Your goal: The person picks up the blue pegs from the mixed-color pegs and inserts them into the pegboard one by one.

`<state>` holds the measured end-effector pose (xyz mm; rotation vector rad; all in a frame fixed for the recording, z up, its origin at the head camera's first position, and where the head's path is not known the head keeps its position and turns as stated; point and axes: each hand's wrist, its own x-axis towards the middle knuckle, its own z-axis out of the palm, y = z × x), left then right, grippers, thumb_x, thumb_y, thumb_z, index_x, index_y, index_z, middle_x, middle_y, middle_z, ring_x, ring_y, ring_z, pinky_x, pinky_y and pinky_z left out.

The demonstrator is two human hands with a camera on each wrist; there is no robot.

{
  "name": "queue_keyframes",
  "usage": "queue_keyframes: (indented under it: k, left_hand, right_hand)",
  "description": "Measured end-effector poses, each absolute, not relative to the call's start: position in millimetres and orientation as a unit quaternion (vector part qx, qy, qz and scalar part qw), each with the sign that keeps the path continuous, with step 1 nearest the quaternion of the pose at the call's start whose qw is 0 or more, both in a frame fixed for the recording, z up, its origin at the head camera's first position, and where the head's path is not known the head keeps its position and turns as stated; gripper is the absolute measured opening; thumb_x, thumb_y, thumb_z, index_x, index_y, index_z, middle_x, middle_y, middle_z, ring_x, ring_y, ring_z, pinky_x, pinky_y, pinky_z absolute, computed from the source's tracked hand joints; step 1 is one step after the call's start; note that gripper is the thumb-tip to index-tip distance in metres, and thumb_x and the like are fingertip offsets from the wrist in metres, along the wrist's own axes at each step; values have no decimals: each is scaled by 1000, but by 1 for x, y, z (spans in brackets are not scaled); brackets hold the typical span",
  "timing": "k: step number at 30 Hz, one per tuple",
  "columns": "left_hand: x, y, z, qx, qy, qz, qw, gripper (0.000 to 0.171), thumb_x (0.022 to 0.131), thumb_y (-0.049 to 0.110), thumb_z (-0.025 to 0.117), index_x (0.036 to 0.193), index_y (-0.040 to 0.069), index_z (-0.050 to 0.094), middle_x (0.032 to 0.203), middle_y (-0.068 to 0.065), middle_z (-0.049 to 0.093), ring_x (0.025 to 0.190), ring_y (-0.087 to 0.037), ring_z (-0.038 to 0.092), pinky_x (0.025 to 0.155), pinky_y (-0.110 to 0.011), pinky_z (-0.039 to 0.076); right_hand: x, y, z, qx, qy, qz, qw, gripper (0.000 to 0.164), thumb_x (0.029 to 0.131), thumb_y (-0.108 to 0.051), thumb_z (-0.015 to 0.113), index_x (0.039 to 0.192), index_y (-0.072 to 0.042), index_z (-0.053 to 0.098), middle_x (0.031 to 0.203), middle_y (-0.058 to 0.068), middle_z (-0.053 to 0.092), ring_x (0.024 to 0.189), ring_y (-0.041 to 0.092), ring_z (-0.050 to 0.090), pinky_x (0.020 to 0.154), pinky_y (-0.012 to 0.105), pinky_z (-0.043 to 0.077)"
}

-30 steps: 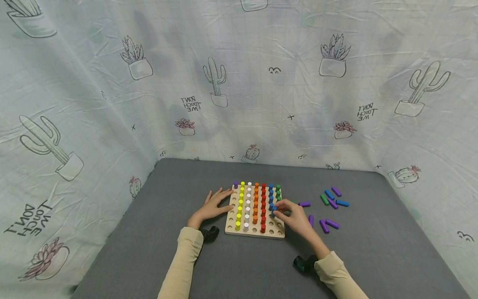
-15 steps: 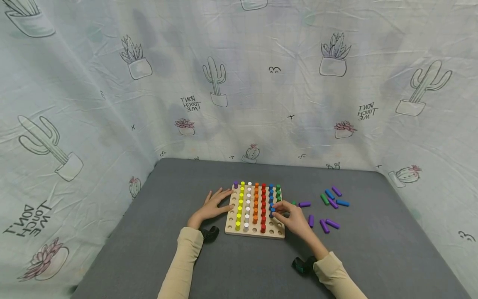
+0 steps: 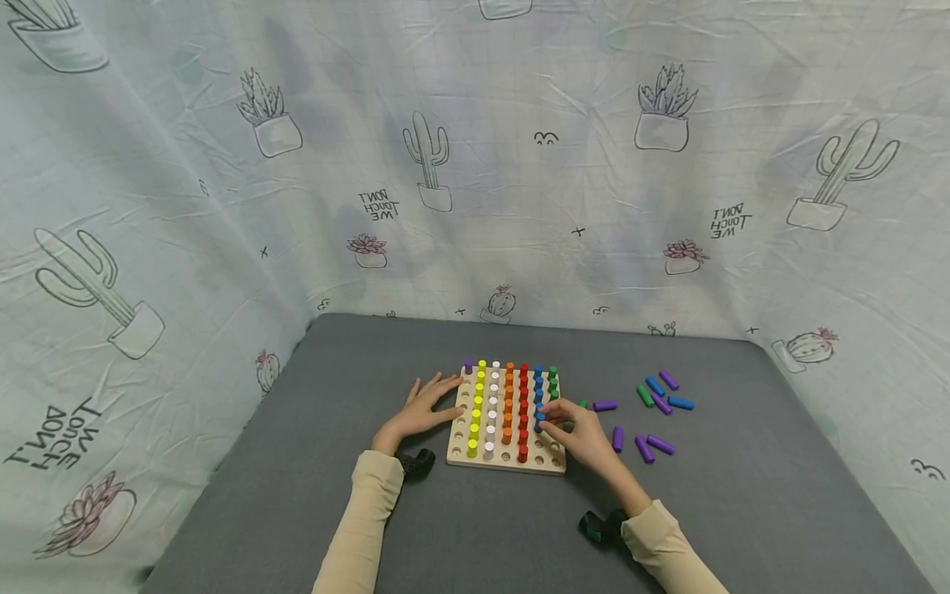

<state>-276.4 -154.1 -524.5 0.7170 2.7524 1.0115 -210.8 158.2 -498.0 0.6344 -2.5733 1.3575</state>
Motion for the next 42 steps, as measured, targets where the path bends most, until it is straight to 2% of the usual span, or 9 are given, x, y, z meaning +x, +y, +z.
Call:
queue_keyframes:
  k: [8,15,24,34,42]
  left_hand:
    - [-276,-153,-525,238,910,336,56,65,82,49,53,138,27,28,143,2,25,135,-22,6,105,-48,-10]
    - [-275,-153,-526,236,910,336,59,66,82,50,52,138,27,27,143,3,25,135,-22,6,105,-49,-10]
    - [-276,-153,-527,235,910,336,60,65,82,50,51,138,27,27,143,5,24,135,-19,6,105,-47,-10]
    - [-275,-153,-525,241,908,337,55,65,82,49,52,138,25,28,143,2,25,135,-22,6,105,-48,-10]
    - [-274,-153,-524,239,909,336,60,66,82,50,52,138,27,27,143,4,24,135,-22,6,105,-47,-10]
  right_hand:
    - [-210,158,-500,213,-861,455,84,18,78,-12,66,95,-11,61,85,-3,65,72,8,60,65,28,51]
    - [-210,158,-502,205,-863,456,63,19,78,-14,66,96,-9,61,85,-5,64,72,6,60,65,25,50]
    - [-211,159,-500,205,-868,450,51,19,80,-15,64,97,-10,61,88,1,65,74,9,60,66,25,50]
    - [-210,161,-497,212,-862,454,76,18,79,-12,65,96,-9,62,89,5,65,74,12,61,66,31,51]
    - [-209,165,-493,198,-871,443,81,17,79,-14,65,95,-11,62,88,-2,64,75,10,61,66,29,51]
